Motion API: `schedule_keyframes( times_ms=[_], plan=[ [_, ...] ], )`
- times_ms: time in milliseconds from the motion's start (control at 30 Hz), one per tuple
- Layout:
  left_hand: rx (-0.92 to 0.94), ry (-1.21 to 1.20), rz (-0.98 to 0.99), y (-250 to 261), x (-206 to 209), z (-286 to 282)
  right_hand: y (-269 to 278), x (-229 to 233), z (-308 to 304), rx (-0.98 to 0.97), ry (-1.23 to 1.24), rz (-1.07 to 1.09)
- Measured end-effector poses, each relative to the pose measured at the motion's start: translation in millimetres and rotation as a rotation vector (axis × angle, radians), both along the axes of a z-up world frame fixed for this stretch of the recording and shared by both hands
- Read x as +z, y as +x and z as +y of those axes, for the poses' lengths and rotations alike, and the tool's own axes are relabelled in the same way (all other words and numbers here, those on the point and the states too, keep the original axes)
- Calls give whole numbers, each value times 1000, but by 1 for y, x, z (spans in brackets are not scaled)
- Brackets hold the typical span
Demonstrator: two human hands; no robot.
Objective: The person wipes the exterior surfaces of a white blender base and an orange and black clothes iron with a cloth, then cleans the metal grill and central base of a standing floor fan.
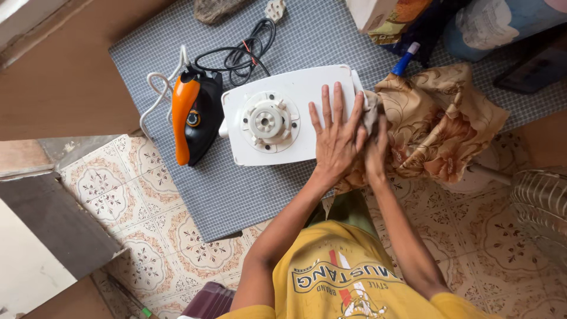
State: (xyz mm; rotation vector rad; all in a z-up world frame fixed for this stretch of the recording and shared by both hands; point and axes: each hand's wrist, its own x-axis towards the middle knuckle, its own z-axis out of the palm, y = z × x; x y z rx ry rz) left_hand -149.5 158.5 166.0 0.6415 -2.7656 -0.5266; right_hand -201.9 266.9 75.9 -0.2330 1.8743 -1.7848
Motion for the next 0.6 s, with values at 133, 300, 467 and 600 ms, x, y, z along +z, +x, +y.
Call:
schedule_keyframes(
  times_ms=[133,300,467,600],
  plan=[
    [17,45,48,2,-5,-1,-17,-59,-10,124,159,182],
    [42,129,177,0,-5,-5,71,-92,29,-59,253,189],
    [-112,374,315,26,23,-36,123,-39,7,-386,74,274],
    [-136,242,287,78,52,-83,89,-35,-35,-669,266,146]
  ],
)
